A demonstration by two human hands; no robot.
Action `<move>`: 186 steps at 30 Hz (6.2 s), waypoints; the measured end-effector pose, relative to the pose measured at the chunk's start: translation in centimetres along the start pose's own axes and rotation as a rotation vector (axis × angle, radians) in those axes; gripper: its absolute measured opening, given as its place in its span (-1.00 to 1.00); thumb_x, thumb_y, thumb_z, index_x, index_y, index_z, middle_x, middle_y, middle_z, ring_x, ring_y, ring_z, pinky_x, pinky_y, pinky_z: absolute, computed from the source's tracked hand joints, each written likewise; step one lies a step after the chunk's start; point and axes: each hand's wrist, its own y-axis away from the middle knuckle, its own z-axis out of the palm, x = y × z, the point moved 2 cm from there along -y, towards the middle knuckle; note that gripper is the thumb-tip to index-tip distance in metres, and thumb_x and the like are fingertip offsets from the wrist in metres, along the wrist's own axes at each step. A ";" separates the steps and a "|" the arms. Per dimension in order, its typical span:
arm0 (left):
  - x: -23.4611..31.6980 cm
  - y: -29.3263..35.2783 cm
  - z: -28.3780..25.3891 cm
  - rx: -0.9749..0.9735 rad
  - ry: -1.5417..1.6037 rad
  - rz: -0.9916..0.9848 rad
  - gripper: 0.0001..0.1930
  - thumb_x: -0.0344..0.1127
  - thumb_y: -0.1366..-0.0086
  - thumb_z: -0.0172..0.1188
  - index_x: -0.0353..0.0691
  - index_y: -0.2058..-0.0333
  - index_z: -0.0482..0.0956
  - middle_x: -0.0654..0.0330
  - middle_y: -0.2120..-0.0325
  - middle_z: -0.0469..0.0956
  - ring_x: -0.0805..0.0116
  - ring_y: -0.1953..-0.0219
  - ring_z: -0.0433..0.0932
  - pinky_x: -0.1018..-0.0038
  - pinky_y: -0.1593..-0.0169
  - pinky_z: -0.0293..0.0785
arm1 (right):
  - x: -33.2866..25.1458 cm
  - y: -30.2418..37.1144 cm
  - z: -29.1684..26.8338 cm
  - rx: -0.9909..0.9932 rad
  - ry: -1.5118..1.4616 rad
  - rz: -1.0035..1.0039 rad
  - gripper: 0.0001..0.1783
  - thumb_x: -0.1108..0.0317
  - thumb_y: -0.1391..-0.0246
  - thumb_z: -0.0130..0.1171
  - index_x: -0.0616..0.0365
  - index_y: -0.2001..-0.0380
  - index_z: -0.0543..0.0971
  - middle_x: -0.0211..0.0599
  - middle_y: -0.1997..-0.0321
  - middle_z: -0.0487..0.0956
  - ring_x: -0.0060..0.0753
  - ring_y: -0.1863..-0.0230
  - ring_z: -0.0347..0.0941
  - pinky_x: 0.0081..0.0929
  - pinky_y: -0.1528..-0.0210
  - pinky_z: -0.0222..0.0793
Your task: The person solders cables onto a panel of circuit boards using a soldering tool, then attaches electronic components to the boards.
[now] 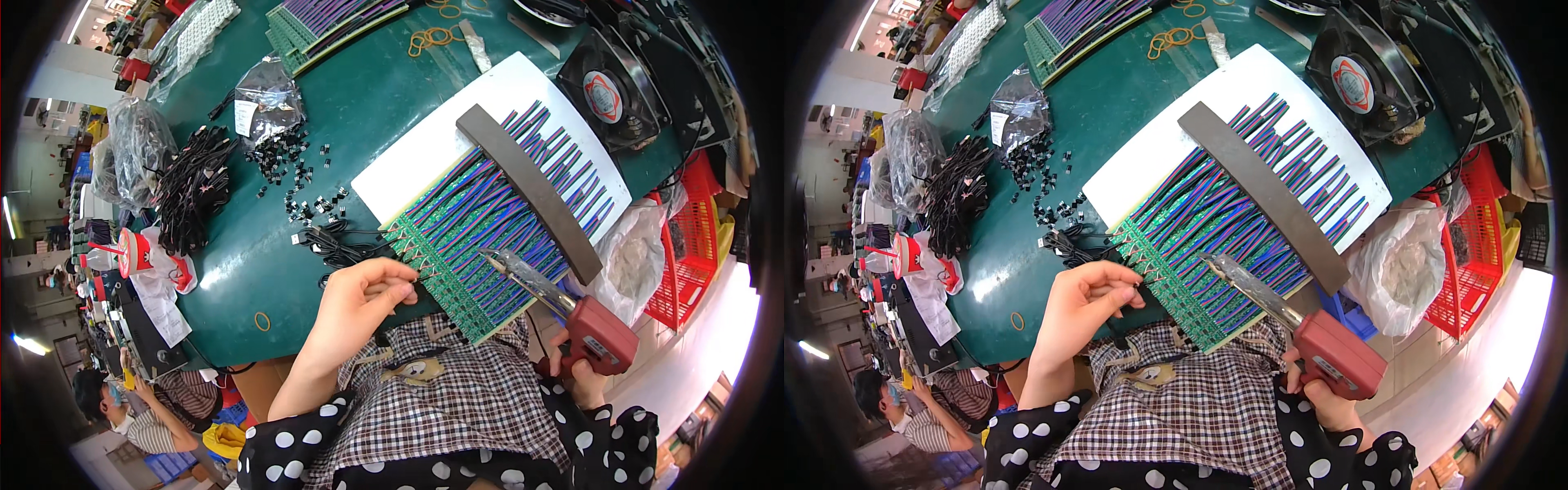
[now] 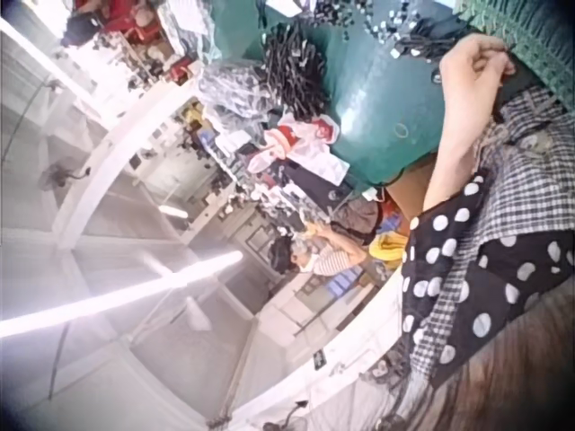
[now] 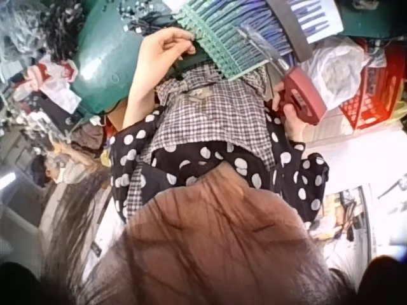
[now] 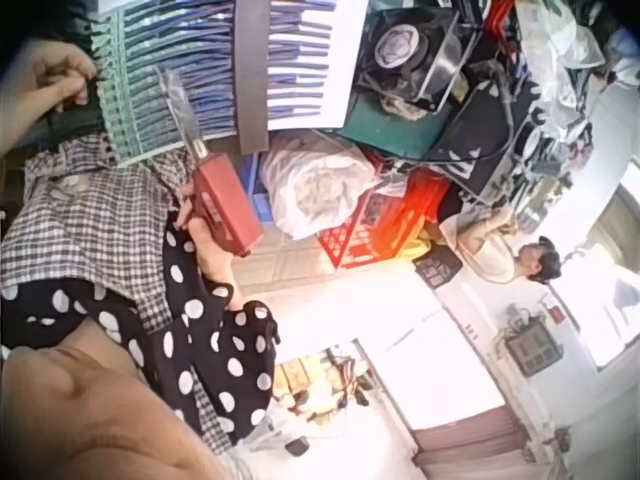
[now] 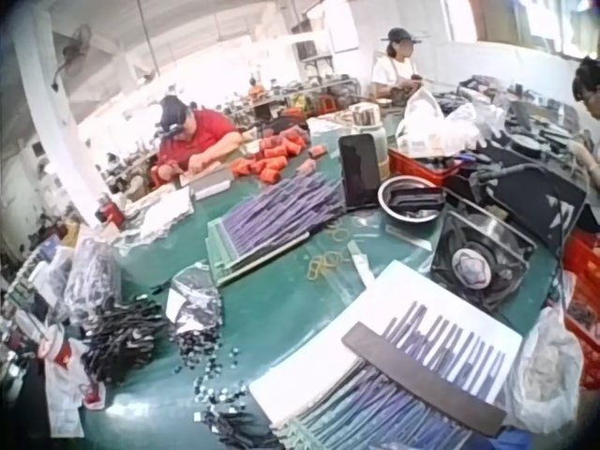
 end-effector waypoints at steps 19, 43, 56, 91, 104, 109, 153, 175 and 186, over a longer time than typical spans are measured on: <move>1.6 -0.2 3.2 0.310 -0.631 0.441 -0.88 -0.53 0.03 0.25 -0.26 0.47 0.50 0.21 0.59 0.38 0.31 0.49 0.39 0.42 0.40 0.32 | -0.2 -0.5 0.6 -0.058 0.079 0.061 -0.18 -0.05 0.11 0.34 0.37 -0.02 0.29 -0.11 0.21 0.51 -0.43 0.57 0.38 -0.54 0.53 0.30; 1.3 3.3 7.1 -0.199 0.001 0.237 -0.75 -0.59 -0.15 0.17 -0.36 0.21 0.34 0.08 0.43 0.62 0.43 0.30 0.63 0.56 0.22 0.55 | -1.4 -3.8 6.7 -0.056 0.630 -0.554 -0.29 0.41 0.11 0.38 0.30 -0.13 0.32 -0.10 0.07 0.55 -0.34 0.11 0.55 -0.50 0.08 0.44; -0.1 3.3 7.0 -0.235 0.402 0.168 -0.94 -0.53 -0.21 0.17 -0.38 0.33 0.50 0.17 0.41 0.58 0.53 0.39 0.57 0.62 0.33 0.50 | -2.2 -3.9 8.8 -0.074 0.120 -0.165 -0.61 0.59 -0.04 0.12 0.24 0.03 0.31 -0.26 0.31 0.50 -0.52 0.28 0.47 -0.54 0.20 0.42; 1.0 -0.2 3.9 0.293 -0.653 0.447 -0.88 -0.52 0.02 0.22 -0.29 0.48 0.45 0.23 0.61 0.41 0.44 0.64 0.33 0.52 0.51 0.32 | -0.1 -0.8 -0.3 -0.216 0.560 -0.083 -0.29 0.13 0.14 0.39 0.36 -0.01 0.39 -0.34 0.47 0.60 -0.42 0.48 0.57 -0.56 0.38 0.44; 2.1 -0.6 3.3 0.204 -0.647 0.353 -0.90 -0.49 0.01 0.19 -0.30 0.51 0.44 0.22 0.68 0.35 0.46 0.70 0.26 0.50 0.57 0.23 | 0.2 -1.0 0.3 -0.183 0.682 -0.510 -0.38 0.05 0.13 0.37 0.31 0.14 0.44 -0.31 0.57 0.54 -0.33 0.60 0.49 -0.48 0.49 0.37; 2.2 -0.7 3.4 0.201 -0.652 0.348 -0.90 -0.49 0.01 0.19 -0.30 0.51 0.44 0.22 0.68 0.35 0.46 0.70 0.26 0.50 0.57 0.23 | -0.4 -1.0 0.1 -0.198 0.745 -0.396 -0.48 0.02 0.12 0.37 0.30 0.34 0.49 -0.34 0.57 0.52 -0.43 0.57 0.47 -0.57 0.51 0.33; 3.3 -2.0 2.3 -0.146 -0.729 0.437 -0.90 -0.49 -0.01 0.18 -0.29 0.45 0.45 0.15 0.57 0.41 0.24 0.54 0.41 0.37 0.44 0.34 | 0.1 0.1 -1.1 -0.203 0.535 -0.061 -0.28 0.18 0.18 0.42 0.40 -0.01 0.40 -0.30 0.40 0.62 -0.44 0.47 0.57 -0.55 0.36 0.45; 2.8 -1.6 2.8 -0.099 -0.833 0.521 -0.90 -0.48 -0.02 0.14 -0.29 0.47 0.41 0.10 0.52 0.43 0.08 0.39 0.48 0.27 0.32 0.41 | 0.9 1.1 -1.4 -0.083 0.191 0.079 -0.25 0.18 0.11 0.37 0.41 -0.07 0.32 -0.18 0.30 0.57 -0.47 0.47 0.49 -0.61 0.43 0.40; 2.9 -1.6 2.5 -0.088 -0.828 0.505 -0.91 -0.46 -0.02 0.14 -0.29 0.47 0.42 0.10 0.52 0.44 0.08 0.39 0.49 0.27 0.31 0.42 | 1.0 0.0 -1.2 -0.188 0.537 -0.030 -0.24 0.26 0.25 0.43 0.40 -0.04 0.39 -0.18 0.30 0.60 -0.51 0.45 0.52 -0.60 0.39 0.42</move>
